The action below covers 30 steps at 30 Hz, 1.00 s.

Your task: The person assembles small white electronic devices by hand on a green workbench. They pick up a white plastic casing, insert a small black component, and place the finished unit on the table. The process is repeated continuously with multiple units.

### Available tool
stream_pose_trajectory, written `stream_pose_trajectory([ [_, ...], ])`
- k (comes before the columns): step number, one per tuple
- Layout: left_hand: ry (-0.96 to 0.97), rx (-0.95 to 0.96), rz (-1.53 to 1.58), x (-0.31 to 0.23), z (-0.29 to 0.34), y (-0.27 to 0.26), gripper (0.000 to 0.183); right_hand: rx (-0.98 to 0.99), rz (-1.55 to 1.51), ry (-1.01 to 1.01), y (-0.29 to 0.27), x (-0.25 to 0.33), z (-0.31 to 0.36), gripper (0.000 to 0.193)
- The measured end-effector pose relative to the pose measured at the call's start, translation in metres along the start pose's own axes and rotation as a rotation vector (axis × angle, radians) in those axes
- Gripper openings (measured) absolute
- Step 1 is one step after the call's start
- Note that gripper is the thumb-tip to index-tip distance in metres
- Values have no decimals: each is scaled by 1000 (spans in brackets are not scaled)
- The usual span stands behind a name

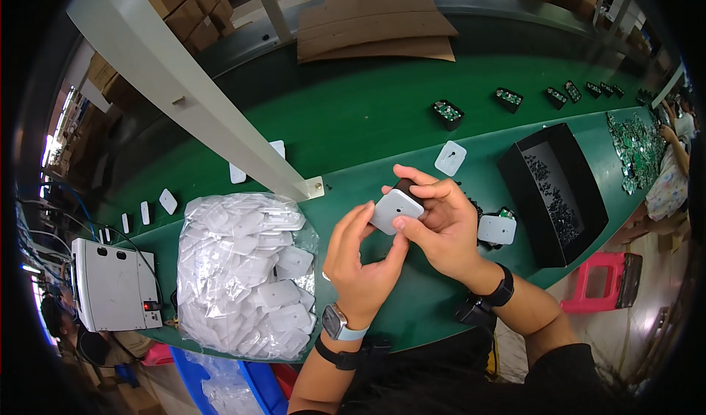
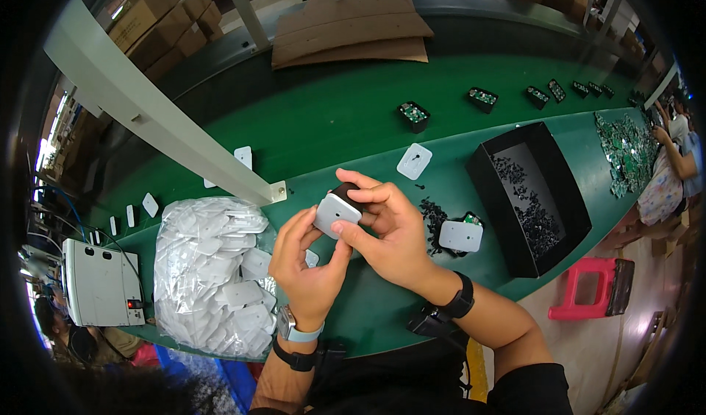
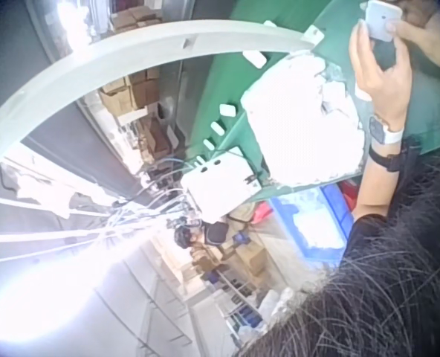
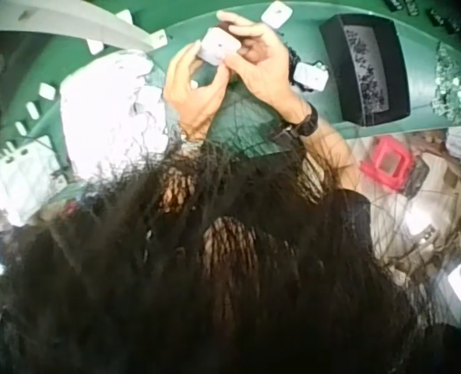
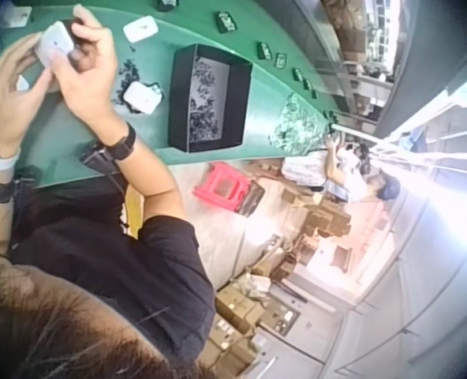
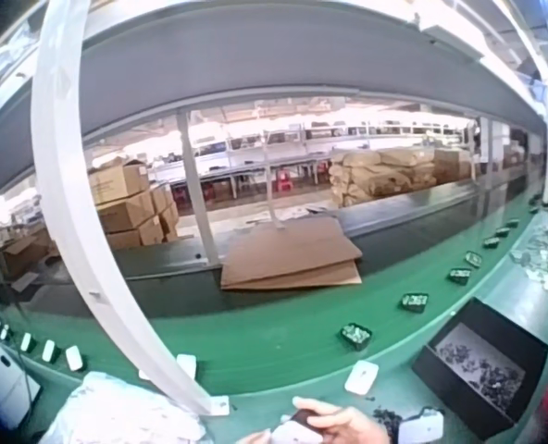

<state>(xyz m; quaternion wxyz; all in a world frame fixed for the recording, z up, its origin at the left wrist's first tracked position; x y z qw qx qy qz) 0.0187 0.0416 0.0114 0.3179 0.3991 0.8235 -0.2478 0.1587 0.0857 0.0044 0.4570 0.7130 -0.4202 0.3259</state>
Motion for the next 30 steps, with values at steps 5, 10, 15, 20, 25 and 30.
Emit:
stream_pose_trajectory([
  [5,47,4,-50,-3,-1,1,54,-17,10,-14,-1,2,0,37],
  [10,66,10,-114,-7,0,1,53,-63,31,-24,1,2,1,34],
  [15,96,12,-138,-5,1,0,55,-41,117,-90,3,6,3,35],
  [20,136,8,-162,-5,3,4,52,-59,285,-242,4,13,6,31],
  [25,119,-34,-150,-2,9,2,53,-51,424,-418,5,21,5,30],
  [30,135,-50,-144,-3,11,1,54,-9,468,-472,5,29,5,32],
])
Point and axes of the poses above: each hand's wrist, its own z-axis away from the middle knuckle, its own y-axis out of the palm, x = y × z, the point moved 3 cm from there along -z, towards the middle knuckle, and after that the axes turned 8 degrees about -x, right-handed, at the moved point
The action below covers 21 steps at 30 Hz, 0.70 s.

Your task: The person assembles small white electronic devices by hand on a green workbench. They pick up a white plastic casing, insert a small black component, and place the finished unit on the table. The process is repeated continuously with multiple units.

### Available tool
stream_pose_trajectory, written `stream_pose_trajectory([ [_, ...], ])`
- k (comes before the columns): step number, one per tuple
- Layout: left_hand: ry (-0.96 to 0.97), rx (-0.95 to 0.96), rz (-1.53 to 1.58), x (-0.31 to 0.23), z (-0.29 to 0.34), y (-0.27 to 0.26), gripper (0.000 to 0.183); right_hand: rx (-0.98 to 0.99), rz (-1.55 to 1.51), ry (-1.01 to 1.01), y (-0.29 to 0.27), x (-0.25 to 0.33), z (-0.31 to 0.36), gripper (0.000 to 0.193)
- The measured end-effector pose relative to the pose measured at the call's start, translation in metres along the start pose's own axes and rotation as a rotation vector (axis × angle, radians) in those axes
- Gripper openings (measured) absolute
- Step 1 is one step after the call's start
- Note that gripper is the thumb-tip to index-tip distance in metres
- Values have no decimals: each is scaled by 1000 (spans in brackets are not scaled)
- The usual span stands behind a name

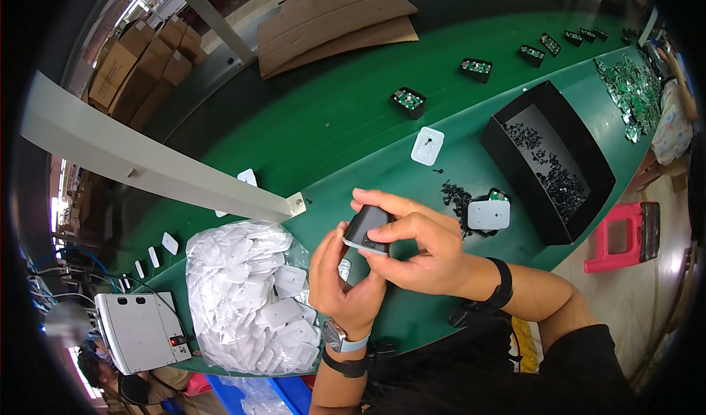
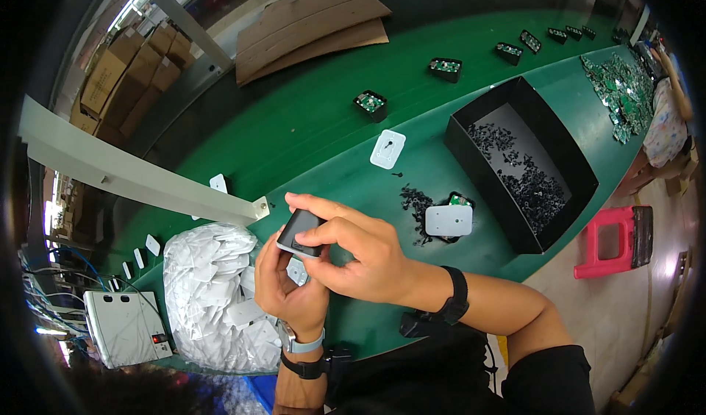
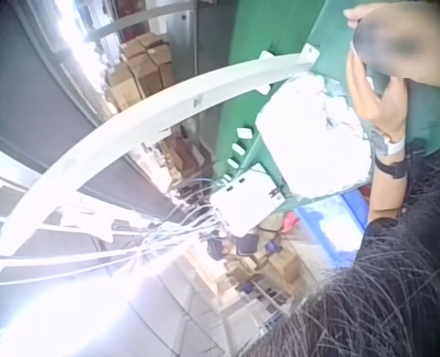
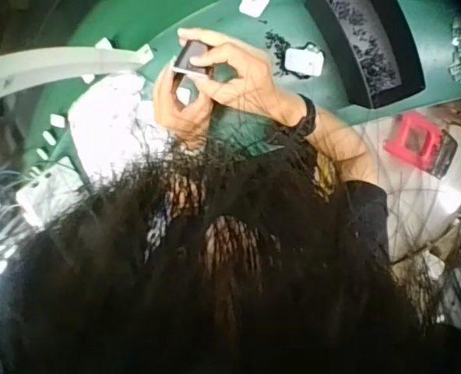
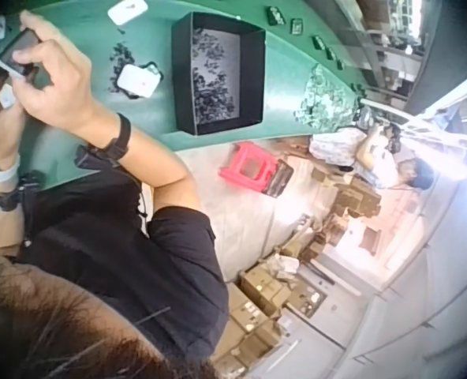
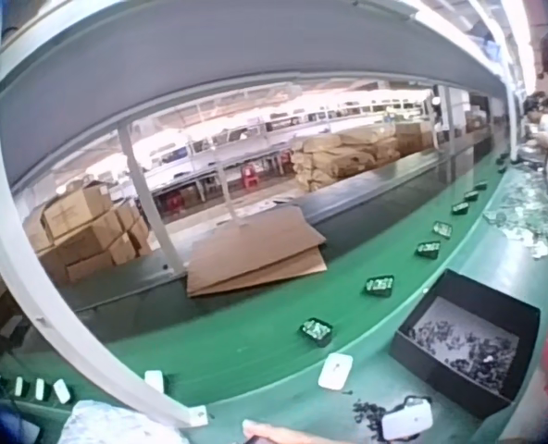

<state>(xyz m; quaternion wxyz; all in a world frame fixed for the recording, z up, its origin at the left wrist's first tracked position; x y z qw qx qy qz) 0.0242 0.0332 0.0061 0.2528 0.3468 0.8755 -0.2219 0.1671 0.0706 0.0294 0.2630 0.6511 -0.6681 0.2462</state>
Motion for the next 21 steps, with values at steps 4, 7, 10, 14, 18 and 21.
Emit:
stream_pose_trajectory([
  [4,12,-20,15,-1,1,-1,54,-1,27,-30,0,1,2,34],
  [7,47,-10,28,-1,1,-2,56,-6,75,-117,0,3,1,37],
  [10,72,-9,24,-1,3,-4,57,-13,94,-153,1,3,2,38],
  [14,119,-15,23,-4,4,-5,58,-9,100,-194,0,5,2,42],
  [18,177,-18,-9,-7,3,-7,57,18,104,-232,-2,8,0,48],
  [21,207,-15,-15,-11,2,-9,57,56,81,-252,-4,10,-1,50],
])
Point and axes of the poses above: each hand's wrist, its own z-axis away from the middle knuckle, its own y-axis out of the palm, x = y × z, the point moved 3 cm from there along -z, towards the middle knuckle, and after that the axes turned 8 degrees about -x, right-handed, at the moved point
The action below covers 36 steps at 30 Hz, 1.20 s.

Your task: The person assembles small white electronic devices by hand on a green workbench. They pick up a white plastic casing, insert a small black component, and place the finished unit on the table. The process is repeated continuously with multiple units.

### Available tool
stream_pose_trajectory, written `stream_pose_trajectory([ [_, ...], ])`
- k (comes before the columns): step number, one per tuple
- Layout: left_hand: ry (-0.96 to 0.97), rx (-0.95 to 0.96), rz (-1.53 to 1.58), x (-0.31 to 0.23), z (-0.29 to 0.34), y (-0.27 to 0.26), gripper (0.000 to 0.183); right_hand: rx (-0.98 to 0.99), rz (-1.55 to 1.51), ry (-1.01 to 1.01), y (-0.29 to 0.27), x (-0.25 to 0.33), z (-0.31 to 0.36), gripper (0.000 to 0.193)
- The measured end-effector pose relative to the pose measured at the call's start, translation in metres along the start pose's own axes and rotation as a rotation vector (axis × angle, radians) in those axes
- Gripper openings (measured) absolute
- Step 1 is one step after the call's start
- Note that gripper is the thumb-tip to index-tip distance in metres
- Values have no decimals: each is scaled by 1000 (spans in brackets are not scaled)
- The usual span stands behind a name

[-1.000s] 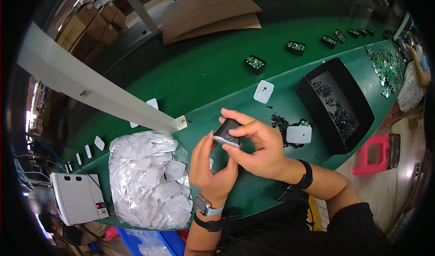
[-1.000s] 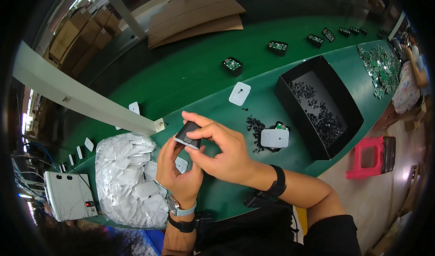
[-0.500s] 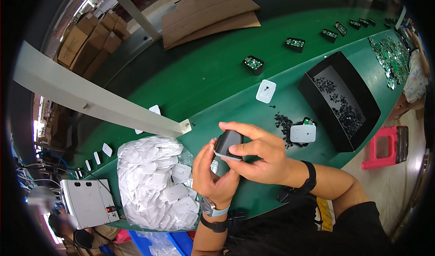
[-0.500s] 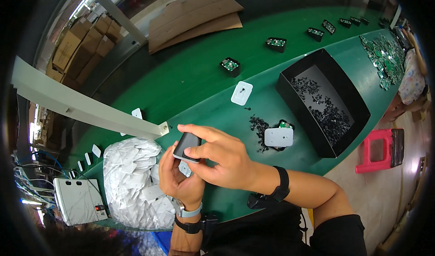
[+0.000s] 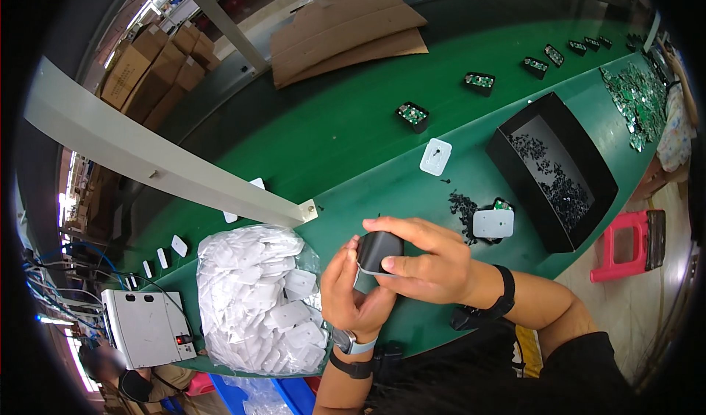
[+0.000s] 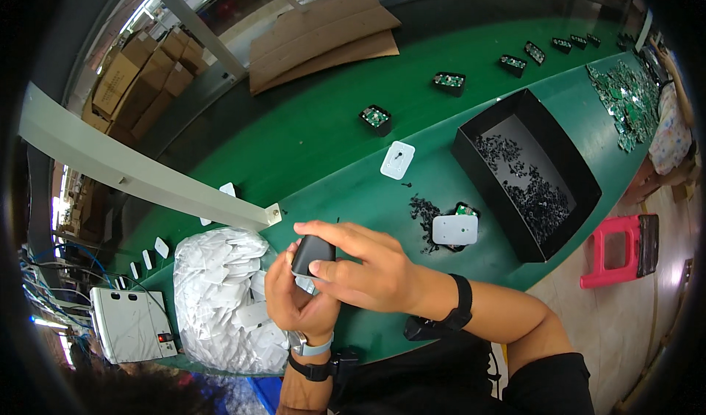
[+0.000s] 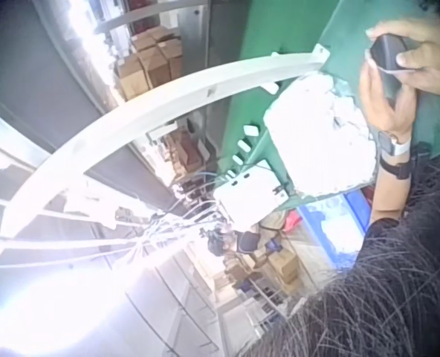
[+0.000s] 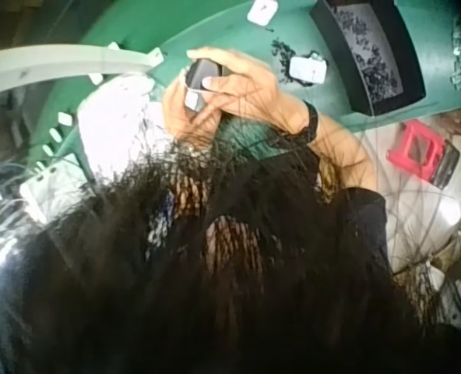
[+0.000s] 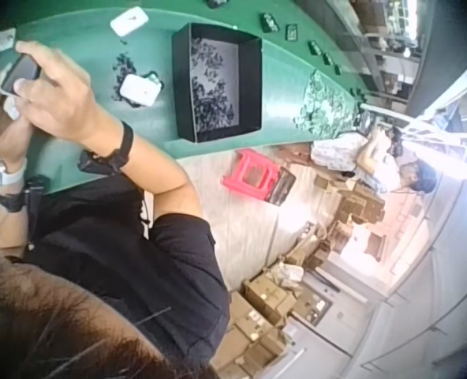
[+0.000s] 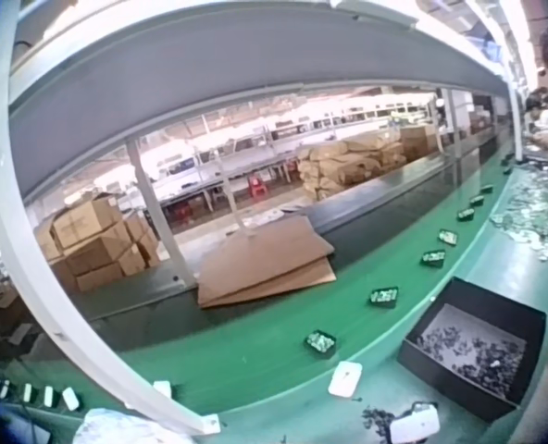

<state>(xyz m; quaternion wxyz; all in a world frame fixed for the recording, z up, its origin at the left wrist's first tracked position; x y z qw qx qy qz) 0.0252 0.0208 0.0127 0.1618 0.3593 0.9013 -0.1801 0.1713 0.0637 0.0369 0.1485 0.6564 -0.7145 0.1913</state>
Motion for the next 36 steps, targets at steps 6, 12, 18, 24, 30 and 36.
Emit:
stream_pose_trajectory([
  [6,46,25,38,2,2,-3,61,37,-9,-19,-4,3,-1,51],
  [12,52,-11,31,2,8,-5,67,70,-26,-15,-5,4,-1,53],
  [18,32,8,-35,2,0,-2,67,20,-80,151,0,-3,-3,45],
  [24,-273,133,287,14,-9,4,53,76,-324,573,1,-27,2,37],
  [30,-982,207,842,30,-14,8,40,393,-280,723,-8,-29,-12,50],
  [36,-945,218,691,34,-11,1,31,309,-385,875,-3,-24,-15,57],
])
Point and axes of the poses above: each hand's wrist, its own z-axis away from the middle knuckle, its own y-axis out of the palm, x = y × z, the point moved 3 cm from there along -z, towards the middle knuckle, and after that the axes turned 8 degrees about -x, right-handed, at the moved point
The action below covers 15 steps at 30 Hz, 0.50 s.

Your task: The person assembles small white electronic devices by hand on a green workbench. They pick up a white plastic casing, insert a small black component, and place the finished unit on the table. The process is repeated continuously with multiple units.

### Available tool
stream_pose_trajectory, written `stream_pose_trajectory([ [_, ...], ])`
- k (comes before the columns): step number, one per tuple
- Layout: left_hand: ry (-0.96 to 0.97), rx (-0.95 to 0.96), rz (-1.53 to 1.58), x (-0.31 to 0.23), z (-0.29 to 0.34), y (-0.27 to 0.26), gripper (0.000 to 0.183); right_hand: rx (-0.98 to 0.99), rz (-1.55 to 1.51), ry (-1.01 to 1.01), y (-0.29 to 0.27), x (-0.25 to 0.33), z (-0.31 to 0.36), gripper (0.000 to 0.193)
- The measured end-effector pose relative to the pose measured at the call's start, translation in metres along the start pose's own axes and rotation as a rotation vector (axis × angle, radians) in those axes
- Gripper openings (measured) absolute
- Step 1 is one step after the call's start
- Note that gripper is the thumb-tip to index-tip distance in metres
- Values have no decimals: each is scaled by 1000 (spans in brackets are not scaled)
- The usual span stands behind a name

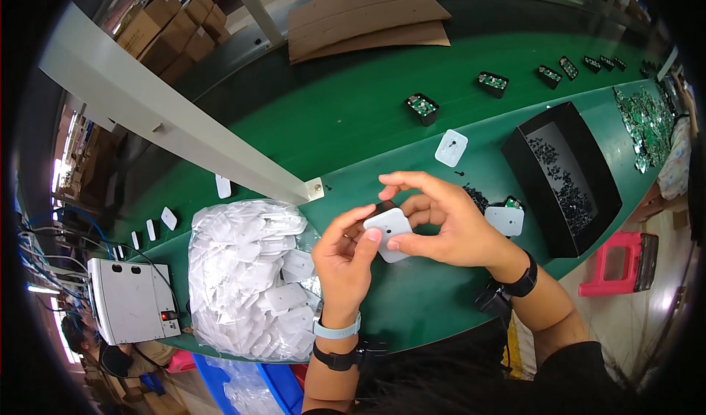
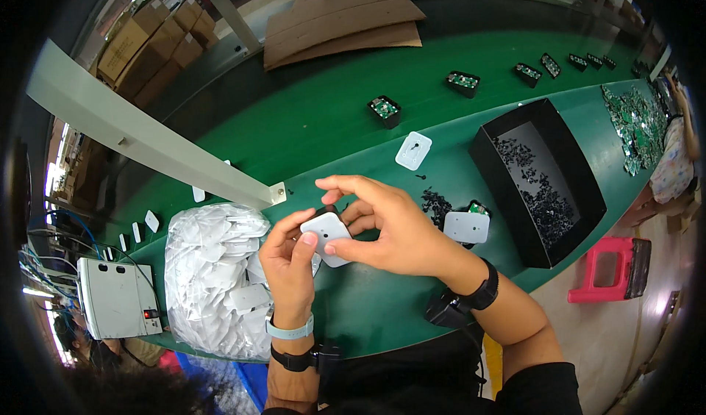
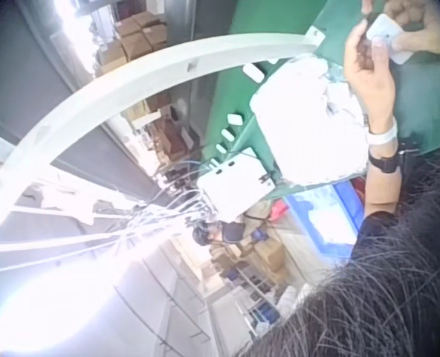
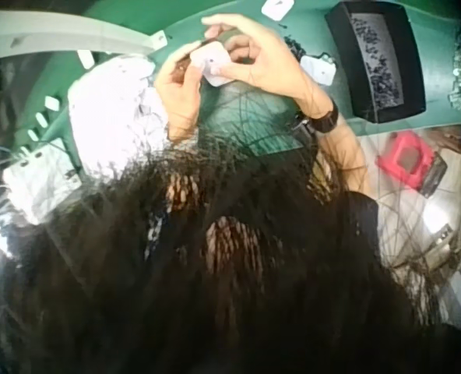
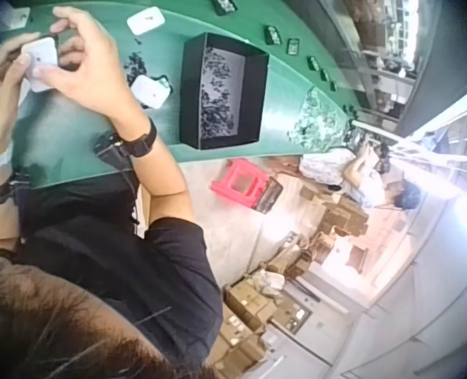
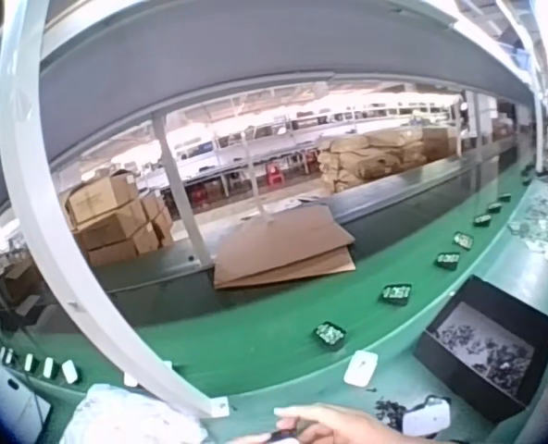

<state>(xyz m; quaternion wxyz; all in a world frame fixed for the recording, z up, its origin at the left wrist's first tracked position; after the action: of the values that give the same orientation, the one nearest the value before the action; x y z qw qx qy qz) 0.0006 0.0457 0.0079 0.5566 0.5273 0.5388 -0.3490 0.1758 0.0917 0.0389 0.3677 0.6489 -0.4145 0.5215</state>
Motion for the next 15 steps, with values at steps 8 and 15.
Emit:
stream_pose_trajectory([
  [8,6,-117,-64,-1,2,7,31,-16,51,92,2,-15,3,58],
  [15,-24,-106,-65,2,1,5,31,-67,-32,109,5,-21,5,54],
])
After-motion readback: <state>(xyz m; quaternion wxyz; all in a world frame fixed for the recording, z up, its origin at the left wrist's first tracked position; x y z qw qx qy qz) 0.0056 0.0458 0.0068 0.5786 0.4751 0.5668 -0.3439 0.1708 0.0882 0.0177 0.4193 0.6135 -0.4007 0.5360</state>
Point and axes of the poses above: each hand's wrist, its own z-axis away from the middle knuckle, its own y-axis out of the palm, x = y × z, the point moved 3 cm from there along -z, towards the middle knuckle, and after that the axes turned 8 degrees about -x, right-handed, at the moved point
